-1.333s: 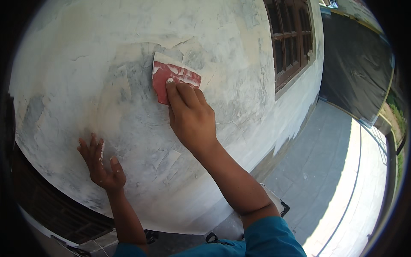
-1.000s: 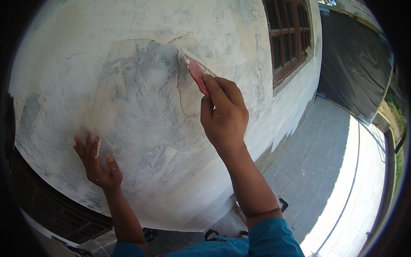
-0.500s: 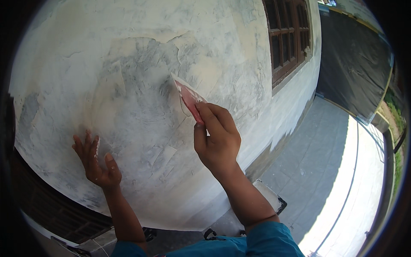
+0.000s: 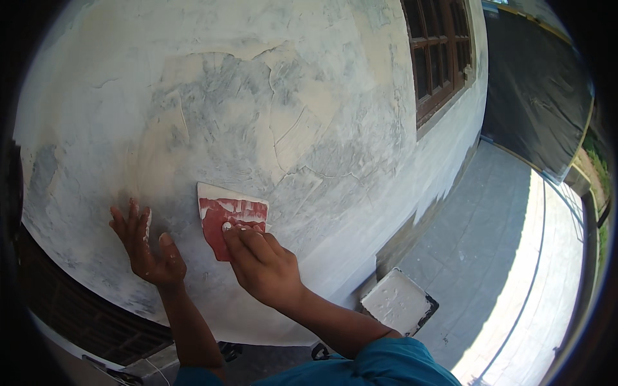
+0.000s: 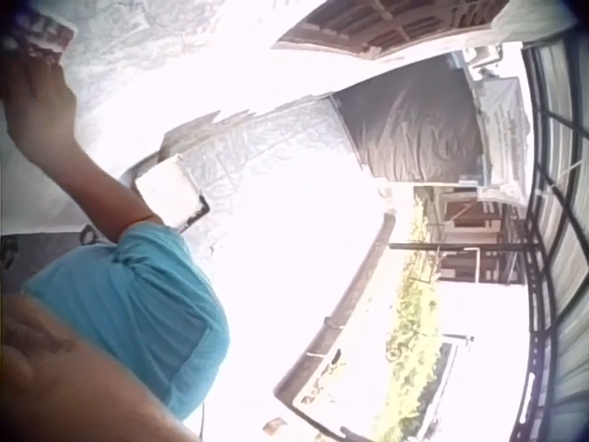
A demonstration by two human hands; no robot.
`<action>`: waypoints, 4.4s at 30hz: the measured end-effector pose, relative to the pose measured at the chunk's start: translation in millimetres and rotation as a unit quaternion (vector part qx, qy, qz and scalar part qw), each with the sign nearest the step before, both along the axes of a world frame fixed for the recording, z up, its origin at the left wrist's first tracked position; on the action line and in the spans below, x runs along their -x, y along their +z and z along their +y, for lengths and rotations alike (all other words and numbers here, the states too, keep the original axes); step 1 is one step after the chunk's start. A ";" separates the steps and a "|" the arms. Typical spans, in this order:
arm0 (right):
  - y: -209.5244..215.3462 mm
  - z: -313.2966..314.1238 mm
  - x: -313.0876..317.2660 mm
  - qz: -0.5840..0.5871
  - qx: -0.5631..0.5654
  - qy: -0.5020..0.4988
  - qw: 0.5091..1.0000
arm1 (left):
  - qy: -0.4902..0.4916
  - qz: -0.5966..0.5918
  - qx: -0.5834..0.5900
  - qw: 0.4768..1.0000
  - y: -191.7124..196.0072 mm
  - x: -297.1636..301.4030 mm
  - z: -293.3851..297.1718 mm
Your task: Applying plaster or putty to an exterior wall using a spreader.
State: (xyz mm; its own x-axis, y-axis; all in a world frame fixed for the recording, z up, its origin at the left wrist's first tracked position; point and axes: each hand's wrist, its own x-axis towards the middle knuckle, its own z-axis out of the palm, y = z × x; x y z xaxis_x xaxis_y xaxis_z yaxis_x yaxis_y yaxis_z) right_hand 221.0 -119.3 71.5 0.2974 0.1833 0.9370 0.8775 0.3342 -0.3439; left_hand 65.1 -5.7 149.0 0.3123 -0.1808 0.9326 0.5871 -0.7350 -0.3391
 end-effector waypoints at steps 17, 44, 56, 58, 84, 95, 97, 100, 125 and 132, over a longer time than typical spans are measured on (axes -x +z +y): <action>-3.2 -13.5 -48.5 -0.028 -0.054 -0.028 0.998 | -0.007 -0.004 -0.004 1.000 1.2 1.1 4.2; -9.9 18.1 -46.0 -0.194 -0.038 -0.097 0.975 | -0.024 0.002 0.014 1.000 2.5 -2.8 -1.6; 98.4 28.6 -121.1 -0.084 -0.132 -0.169 0.973 | -0.023 -0.007 0.011 1.000 -0.2 -3.6 2.3; 63.3 31.4 -94.4 -0.158 -0.104 -0.164 0.968 | -0.022 -0.013 0.013 1.000 -0.7 -3.2 4.4; 78.7 -6.5 -78.2 -0.158 -0.147 -0.059 0.975 | -0.045 -0.016 0.012 0.999 -1.2 0.2 1.6; 8.8 38.6 -81.3 -0.219 -0.058 -0.158 0.961 | -0.051 -0.019 0.014 0.998 1.3 -5.2 0.9; -30.0 14.6 -43.2 -0.231 -0.048 -0.074 0.969 | -0.045 -0.026 0.011 0.999 4.6 -0.8 0.1; -27.1 -15.0 -49.2 -0.161 -0.017 0.037 0.986 | -0.036 -0.026 0.008 0.999 -0.1 -1.6 4.0; 26.5 27.6 -151.4 0.026 -0.085 -0.188 0.978 | -0.033 -0.016 -0.010 0.999 0.1 -5.7 4.1; -71.2 -18.1 -34.5 -0.041 0.022 0.000 0.999 | -0.033 -0.008 -0.017 0.999 1.4 -0.3 2.5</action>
